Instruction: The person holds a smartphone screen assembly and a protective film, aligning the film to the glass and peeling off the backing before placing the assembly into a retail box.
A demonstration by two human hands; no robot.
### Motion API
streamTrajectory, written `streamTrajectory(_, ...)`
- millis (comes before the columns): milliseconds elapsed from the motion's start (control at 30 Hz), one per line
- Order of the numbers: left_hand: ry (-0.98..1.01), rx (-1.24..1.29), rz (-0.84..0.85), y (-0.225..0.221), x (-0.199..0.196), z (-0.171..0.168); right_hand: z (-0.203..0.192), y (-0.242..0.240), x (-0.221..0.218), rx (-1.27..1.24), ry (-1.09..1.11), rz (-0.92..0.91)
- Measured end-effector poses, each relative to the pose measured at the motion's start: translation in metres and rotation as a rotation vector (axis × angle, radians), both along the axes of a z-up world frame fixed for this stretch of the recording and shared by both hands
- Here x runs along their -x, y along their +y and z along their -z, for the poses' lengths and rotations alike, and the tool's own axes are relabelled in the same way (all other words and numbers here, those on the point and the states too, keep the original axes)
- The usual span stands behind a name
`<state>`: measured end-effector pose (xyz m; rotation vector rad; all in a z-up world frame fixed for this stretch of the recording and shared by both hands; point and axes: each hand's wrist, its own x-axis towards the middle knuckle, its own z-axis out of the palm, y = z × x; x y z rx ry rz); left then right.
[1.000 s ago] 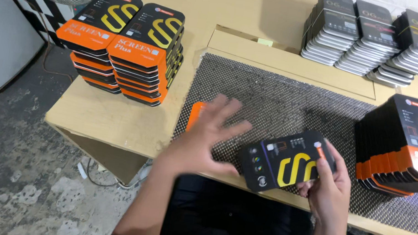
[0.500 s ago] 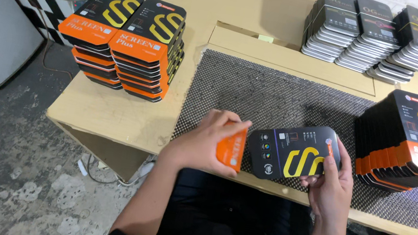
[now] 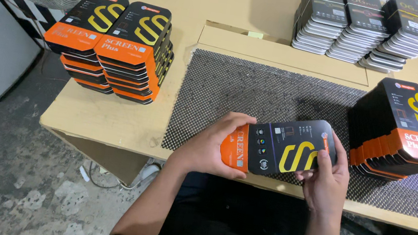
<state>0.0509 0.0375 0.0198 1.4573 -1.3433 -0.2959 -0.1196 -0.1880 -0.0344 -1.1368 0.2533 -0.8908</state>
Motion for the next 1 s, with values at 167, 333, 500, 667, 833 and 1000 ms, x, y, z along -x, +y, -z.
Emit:
streamTrajectory(167,-0.163,-0.092,-0.055,-0.010,0.009,0.000,-0.009,0.012,0.001,0.132,0.018,0.062)
streamTrajectory(333,-0.209,-0.150,-0.082,-0.020,0.015,0.000,-0.015,0.022,0.003,0.156,0.047,0.077)
streamTrajectory(500,-0.159,-0.071,-0.100,-0.028,0.016,0.003,0.020,-0.013,0.007,0.237,0.051,0.047)
streamTrajectory(667,-0.032,-0.085,-0.049,-0.020,0.022,-0.005,0.013,0.000,0.005,0.124,-0.019,0.049)
streamTrajectory(833,0.454,-0.087,0.048,-0.016,0.019,0.025,0.007,-0.003,0.003,0.044,-0.005,0.042)
streamTrajectory(1000,0.931,-0.093,0.153,-0.017,0.023,0.040,-0.011,0.000,-0.001,-0.022,-0.096,0.082)
